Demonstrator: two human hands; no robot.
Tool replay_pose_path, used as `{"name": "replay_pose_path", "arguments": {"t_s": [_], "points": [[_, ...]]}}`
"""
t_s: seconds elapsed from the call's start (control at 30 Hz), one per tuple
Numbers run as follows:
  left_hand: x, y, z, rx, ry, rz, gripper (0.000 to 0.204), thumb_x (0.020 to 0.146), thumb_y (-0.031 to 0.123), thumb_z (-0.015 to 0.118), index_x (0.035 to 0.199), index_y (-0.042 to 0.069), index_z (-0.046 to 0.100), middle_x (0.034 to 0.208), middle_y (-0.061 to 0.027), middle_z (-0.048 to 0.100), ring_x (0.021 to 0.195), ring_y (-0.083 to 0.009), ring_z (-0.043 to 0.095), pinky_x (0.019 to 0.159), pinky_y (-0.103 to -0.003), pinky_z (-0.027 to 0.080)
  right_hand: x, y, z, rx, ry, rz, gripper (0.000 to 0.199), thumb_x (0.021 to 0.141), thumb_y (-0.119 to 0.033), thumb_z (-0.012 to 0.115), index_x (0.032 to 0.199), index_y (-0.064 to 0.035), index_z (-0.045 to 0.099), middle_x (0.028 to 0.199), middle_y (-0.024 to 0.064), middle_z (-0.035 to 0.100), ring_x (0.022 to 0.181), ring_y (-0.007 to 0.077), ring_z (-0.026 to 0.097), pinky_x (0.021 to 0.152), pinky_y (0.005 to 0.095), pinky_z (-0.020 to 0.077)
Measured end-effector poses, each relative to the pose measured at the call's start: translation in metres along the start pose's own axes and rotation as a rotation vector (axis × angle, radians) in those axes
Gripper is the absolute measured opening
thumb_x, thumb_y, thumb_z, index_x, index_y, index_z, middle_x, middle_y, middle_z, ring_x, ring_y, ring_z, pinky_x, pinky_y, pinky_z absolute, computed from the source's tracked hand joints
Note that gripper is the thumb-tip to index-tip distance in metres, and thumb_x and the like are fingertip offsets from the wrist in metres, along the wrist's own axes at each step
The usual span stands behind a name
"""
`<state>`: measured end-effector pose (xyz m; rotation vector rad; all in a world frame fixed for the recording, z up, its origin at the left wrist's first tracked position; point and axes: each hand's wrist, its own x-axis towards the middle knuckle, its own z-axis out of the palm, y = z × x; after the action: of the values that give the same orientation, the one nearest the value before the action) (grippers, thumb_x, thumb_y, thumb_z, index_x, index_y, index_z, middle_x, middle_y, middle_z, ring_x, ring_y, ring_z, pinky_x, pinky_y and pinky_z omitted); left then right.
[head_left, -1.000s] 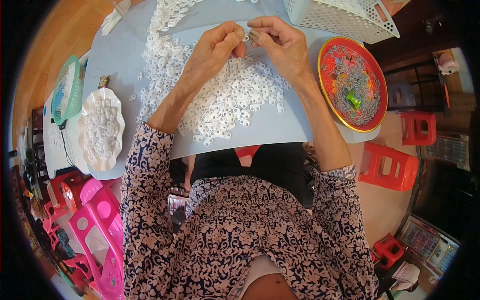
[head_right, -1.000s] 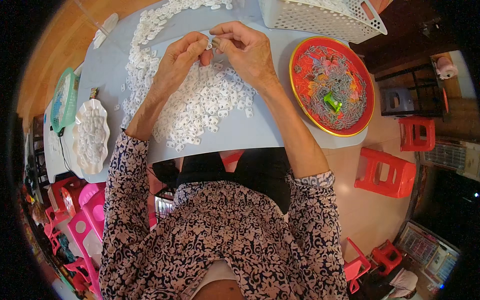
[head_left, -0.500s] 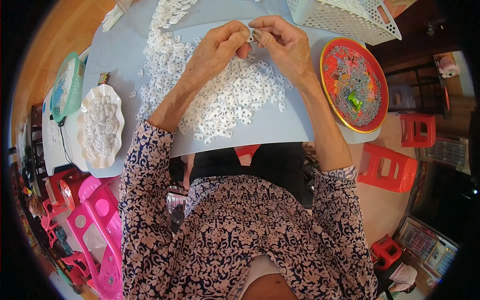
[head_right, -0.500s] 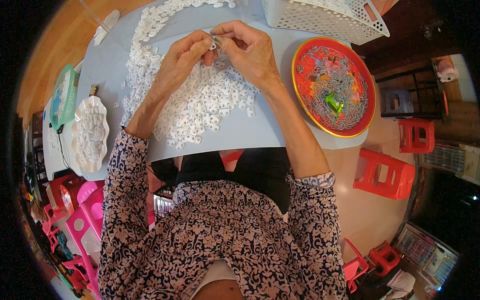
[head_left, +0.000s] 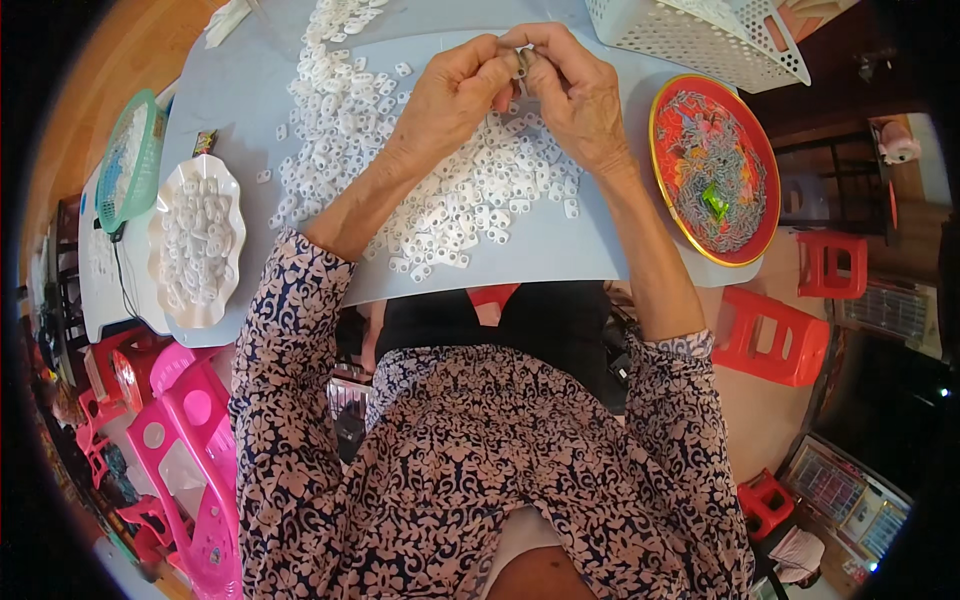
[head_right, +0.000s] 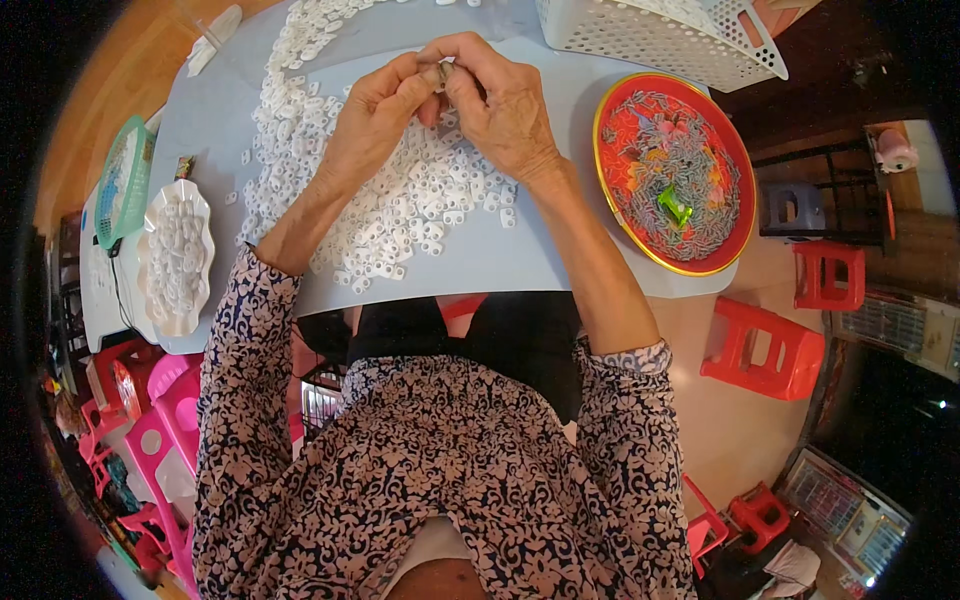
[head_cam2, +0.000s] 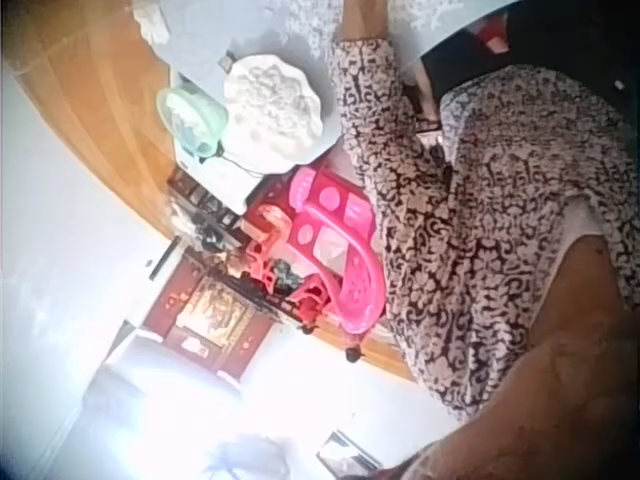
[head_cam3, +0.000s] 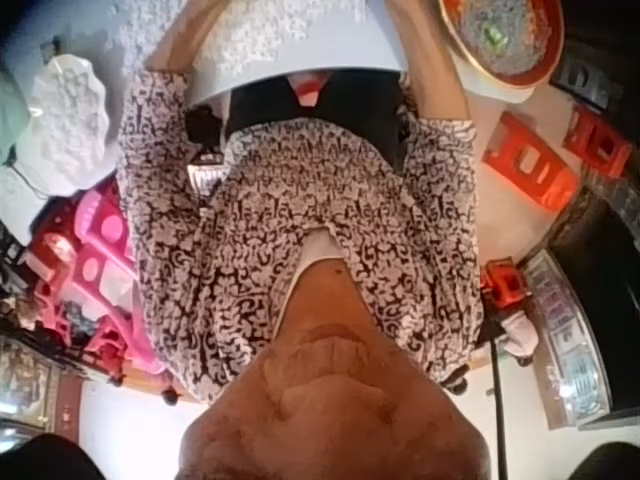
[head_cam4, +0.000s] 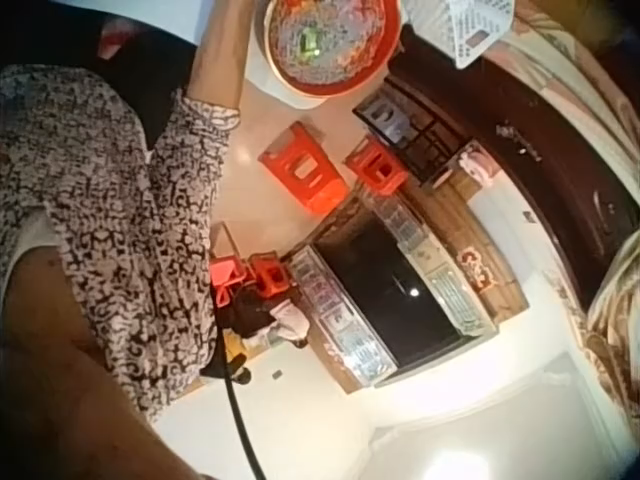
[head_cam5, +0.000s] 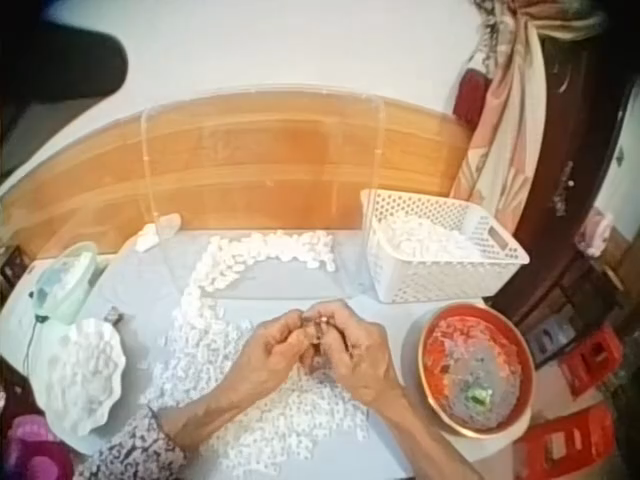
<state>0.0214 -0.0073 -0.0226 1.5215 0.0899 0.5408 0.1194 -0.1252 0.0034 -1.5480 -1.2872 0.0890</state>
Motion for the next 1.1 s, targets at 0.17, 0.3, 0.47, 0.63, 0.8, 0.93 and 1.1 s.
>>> {"name": "replay_pose_path", "arguments": {"t_s": [0.17, 0.3, 0.47, 0.63, 0.8, 0.93, 1.1], "points": [[0.0, 0.0, -0.002, 0.019, -0.018, -0.071, 0.024, 0.093, 0.019, 0.049, 0.079, 0.003, 0.059, 0.064, 0.0011, 0.054, 0.06, -0.0053, 0.047, 0.058, -0.02, 0.039, -0.003, 0.018, 0.003, 0.29, 0.023, 0.212, 0.016, 0.092, -0.011, 0.049, 0.097, -0.0012, 0.06, 0.062, 0.0003, 0.056, 0.057, 0.0065, 0.049, 0.053, 0.0231, 0.0423], [0.001, -0.002, -0.006, -0.109, -0.019, -0.124, 0.022, 0.093, 0.019, 0.05, 0.081, 0.003, 0.061, 0.065, 0.0, 0.055, 0.061, -0.006, 0.049, 0.058, -0.02, 0.04, 0.0, 0.017, 0.0, 0.354, -0.016, 0.221, 0.015, 0.092, -0.014, 0.053, 0.095, -0.0007, 0.06, 0.065, -0.0002, 0.057, 0.059, 0.0061, 0.05, 0.055, 0.0218, 0.0421], [0.001, -0.003, -0.01, -0.164, -0.083, -0.156, 0.02, 0.092, 0.018, 0.052, 0.085, 0.003, 0.062, 0.069, -0.0011, 0.058, 0.065, -0.0071, 0.052, 0.063, -0.021, 0.043, -0.001, 0.014, -0.001, 0.272, 0.013, 0.265, 0.013, 0.09, -0.012, 0.056, 0.089, 0.0002, 0.061, 0.067, 0.0003, 0.059, 0.06, 0.0054, 0.049, 0.054, 0.0209, 0.0415], [0.003, 0.004, -0.015, -0.066, -0.139, -0.159, 0.016, 0.09, 0.016, 0.054, 0.086, 0.002, 0.061, 0.072, -0.0028, 0.06, 0.068, -0.0082, 0.054, 0.066, -0.022, 0.045, -0.002, 0.022, -0.001, 0.279, 0.017, 0.274, 0.014, 0.088, -0.012, 0.059, 0.083, 0.0006, 0.061, 0.065, -0.0007, 0.058, 0.058, 0.0046, 0.048, 0.052, 0.0205, 0.0399], [-0.001, 0.003, -0.007, -0.039, -0.109, -0.122, 0.015, 0.091, 0.015, 0.053, 0.092, 0.003, 0.061, 0.077, -0.0026, 0.061, 0.073, -0.0076, 0.054, 0.068, -0.02, 0.042, -0.002, 0.014, 0.003, 0.235, 0.086, 0.302, 0.016, 0.086, -0.014, 0.062, 0.078, 0.0002, 0.06, 0.061, -0.0015, 0.056, 0.055, 0.0039, 0.046, 0.049, 0.0201, 0.0367], [0.0, 0.001, 0.001, -0.044, -0.032, -0.043, 0.013, 0.089, 0.012, 0.054, 0.091, 0.001, 0.061, 0.076, -0.0042, 0.062, 0.072, -0.0086, 0.056, 0.068, -0.022, 0.045, -0.002, 0.013, 0.005, 0.287, 0.123, 0.288, 0.021, 0.088, -0.016, 0.061, 0.075, 0.0003, 0.058, 0.06, -0.0025, 0.055, 0.054, 0.0039, 0.045, 0.048, 0.0197, 0.0362], [-0.001, 0.003, -0.001, -0.05, -0.011, -0.071, 0.012, 0.087, 0.01, 0.055, 0.089, 0.0, 0.062, 0.073, -0.0054, 0.064, 0.07, -0.009, 0.057, 0.067, -0.021, 0.046, -0.003, 0.012, 0.002, 0.35, 0.088, 0.348, 0.021, 0.09, -0.017, 0.059, 0.078, 0.0006, 0.06, 0.06, -0.0028, 0.054, 0.056, 0.0043, 0.046, 0.05, 0.0202, 0.038]]}}
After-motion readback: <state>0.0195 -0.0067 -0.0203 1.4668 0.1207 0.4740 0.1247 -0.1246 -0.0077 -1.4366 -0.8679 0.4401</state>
